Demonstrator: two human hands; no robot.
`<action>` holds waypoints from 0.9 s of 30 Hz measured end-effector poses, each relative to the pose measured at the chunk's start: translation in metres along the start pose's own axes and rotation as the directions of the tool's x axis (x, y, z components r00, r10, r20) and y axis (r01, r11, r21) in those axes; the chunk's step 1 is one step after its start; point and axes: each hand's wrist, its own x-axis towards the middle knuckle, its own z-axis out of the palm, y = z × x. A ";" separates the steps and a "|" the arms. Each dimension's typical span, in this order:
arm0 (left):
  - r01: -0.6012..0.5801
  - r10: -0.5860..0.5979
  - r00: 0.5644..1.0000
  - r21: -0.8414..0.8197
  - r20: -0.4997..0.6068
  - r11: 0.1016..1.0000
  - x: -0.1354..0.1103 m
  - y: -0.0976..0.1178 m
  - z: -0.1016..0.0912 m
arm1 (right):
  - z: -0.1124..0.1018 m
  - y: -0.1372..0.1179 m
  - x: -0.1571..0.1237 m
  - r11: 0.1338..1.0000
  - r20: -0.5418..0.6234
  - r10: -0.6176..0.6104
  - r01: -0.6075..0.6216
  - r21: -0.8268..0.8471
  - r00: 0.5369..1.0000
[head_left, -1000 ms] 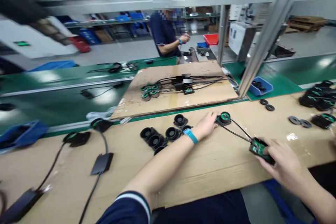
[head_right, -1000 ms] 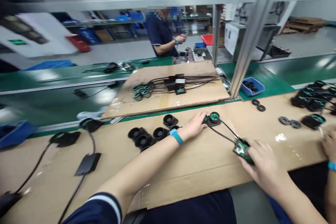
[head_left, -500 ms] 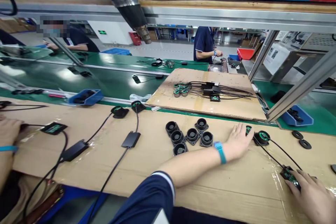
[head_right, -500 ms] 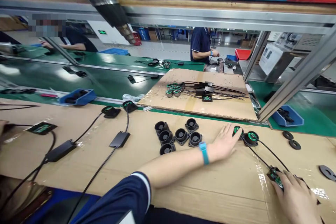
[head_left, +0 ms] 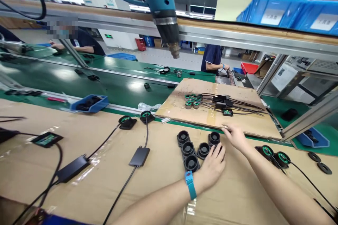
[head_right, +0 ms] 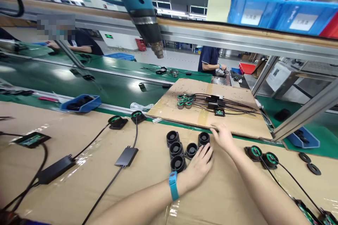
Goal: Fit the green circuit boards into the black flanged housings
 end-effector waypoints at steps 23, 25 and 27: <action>0.223 -0.286 0.952 -0.389 -0.112 0.894 -0.022 -0.042 0.001 | 0.110 -0.069 0.190 0.955 0.253 0.261 -0.212 -0.206 0.932; 0.238 -0.318 0.940 -0.436 -0.122 0.868 -0.024 -0.037 0.005 | 0.101 -0.074 0.185 0.964 0.243 0.250 -0.216 -0.155 0.937; 0.283 -0.376 0.919 -0.471 -0.116 0.836 -0.027 -0.029 0.006 | 0.085 -0.073 0.176 0.965 0.231 0.256 -0.235 -0.117 0.939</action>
